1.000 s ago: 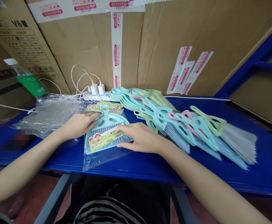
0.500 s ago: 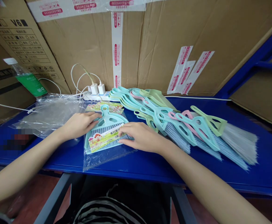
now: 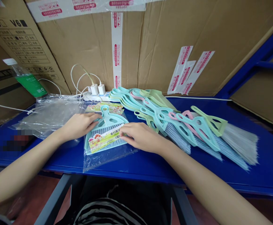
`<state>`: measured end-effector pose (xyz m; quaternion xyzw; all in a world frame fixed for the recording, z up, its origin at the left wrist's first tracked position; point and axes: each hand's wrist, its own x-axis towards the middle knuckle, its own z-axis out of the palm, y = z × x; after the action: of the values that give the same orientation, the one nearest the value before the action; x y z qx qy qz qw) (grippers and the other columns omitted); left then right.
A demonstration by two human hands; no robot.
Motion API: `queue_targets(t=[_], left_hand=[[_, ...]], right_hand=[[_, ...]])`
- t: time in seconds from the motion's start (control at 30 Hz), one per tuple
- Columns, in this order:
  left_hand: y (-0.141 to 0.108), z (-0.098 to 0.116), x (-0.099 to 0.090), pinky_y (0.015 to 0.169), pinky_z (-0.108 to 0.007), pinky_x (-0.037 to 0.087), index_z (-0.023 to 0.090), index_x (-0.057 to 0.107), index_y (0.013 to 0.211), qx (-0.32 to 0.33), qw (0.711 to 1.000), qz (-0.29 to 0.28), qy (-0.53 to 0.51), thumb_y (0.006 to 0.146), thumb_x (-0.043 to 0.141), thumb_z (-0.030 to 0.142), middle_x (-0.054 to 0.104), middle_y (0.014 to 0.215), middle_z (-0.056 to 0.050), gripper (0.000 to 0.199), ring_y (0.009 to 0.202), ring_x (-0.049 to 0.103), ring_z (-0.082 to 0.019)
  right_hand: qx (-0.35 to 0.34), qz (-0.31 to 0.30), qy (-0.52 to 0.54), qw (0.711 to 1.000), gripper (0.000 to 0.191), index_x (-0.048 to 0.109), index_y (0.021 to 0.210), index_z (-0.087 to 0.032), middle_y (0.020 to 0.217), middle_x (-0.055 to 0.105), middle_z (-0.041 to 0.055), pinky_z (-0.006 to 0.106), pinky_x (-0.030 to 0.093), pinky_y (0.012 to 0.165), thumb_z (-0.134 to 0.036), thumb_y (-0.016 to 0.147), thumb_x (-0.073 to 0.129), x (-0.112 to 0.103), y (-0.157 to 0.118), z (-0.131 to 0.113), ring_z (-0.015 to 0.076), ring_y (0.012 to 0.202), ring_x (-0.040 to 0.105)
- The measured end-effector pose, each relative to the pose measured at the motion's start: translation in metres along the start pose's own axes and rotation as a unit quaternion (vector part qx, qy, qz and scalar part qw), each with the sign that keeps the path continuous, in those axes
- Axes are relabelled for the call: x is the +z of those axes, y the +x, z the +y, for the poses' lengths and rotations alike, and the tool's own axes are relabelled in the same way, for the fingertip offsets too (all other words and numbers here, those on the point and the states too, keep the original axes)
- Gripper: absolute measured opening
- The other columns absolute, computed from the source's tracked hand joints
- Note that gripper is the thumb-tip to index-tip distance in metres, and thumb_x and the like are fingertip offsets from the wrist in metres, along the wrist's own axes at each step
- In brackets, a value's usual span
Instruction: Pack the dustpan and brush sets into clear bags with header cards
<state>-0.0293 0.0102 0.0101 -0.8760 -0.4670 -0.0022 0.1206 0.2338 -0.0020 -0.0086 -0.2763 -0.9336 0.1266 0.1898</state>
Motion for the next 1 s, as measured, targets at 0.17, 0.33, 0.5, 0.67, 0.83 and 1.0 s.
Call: queue_targets(t=[0.17,0.33,0.5,0.67,0.83,1.0], left_hand=[[-0.0002,0.0017,-0.0022,0.066,-0.033,0.051,0.019,0.06,0.114,-0.012,1.0,-0.017,0.004,0.098,0.031,0.028,0.073,0.109,-0.008,0.034,0.086,0.07,-0.022],[-0.0002,0.0016,-0.0024,0.067,-0.033,0.052,0.019,0.058,0.116,-0.02,0.999,-0.031,0.007,0.098,0.032,0.028,0.072,0.112,-0.009,0.033,0.087,0.071,-0.023],[0.0002,0.0023,-0.0036,0.068,-0.034,0.053,0.019,0.055,0.119,-0.029,0.998,-0.051,0.013,0.099,0.031,0.029,0.071,0.116,-0.009,0.032,0.092,0.071,-0.025],[-0.0004,0.0028,-0.0043,0.067,-0.033,0.053,0.018,0.053,0.121,-0.031,0.997,-0.064,0.024,0.1,0.03,0.031,0.072,0.112,-0.011,0.034,0.088,0.072,-0.024],[-0.0011,0.0025,-0.0038,0.065,-0.032,0.053,0.018,0.052,0.125,-0.027,0.997,-0.066,0.028,0.101,0.028,0.031,0.073,0.113,-0.011,0.036,0.087,0.072,-0.023],[-0.0019,0.0019,-0.0029,0.064,-0.032,0.052,0.017,0.051,0.126,-0.028,0.997,-0.069,0.027,0.101,0.028,0.032,0.073,0.113,-0.011,0.037,0.085,0.072,-0.024]], right_hand=[[0.004,-0.003,-0.001,1.0,0.017,0.06,0.083,-0.021,0.074,0.061,0.0012,0.027,0.039,0.06,-0.021,0.094,0.048,-0.0012,0.0007,-0.001,0.0146,0.062,0.054],[0.003,-0.002,0.0,1.0,0.018,0.059,0.082,-0.021,0.073,0.06,0.001,0.027,0.039,0.061,-0.02,0.094,0.045,-0.0014,0.0009,-0.0012,0.015,0.063,0.055],[0.002,-0.001,0.0,1.0,0.019,0.059,0.082,-0.021,0.074,0.06,0.0015,0.027,0.039,0.061,-0.02,0.095,0.045,-0.0018,0.0008,-0.0017,0.0152,0.065,0.056],[-0.001,0.0,-0.001,1.0,0.019,0.059,0.082,-0.02,0.073,0.06,0.0011,0.026,0.038,0.06,-0.019,0.095,0.045,-0.002,0.0003,-0.002,0.0145,0.063,0.054],[0.006,-0.005,-0.003,1.0,0.02,0.06,0.082,-0.021,0.072,0.06,0.0011,0.026,0.039,0.06,-0.02,0.094,0.045,-0.0024,0.0008,-0.0019,0.0147,0.062,0.053],[0.007,-0.007,-0.004,1.0,0.02,0.06,0.083,-0.021,0.072,0.06,0.0011,0.027,0.039,0.06,-0.021,0.094,0.044,-0.0025,0.0008,-0.0017,0.0149,0.062,0.053]])
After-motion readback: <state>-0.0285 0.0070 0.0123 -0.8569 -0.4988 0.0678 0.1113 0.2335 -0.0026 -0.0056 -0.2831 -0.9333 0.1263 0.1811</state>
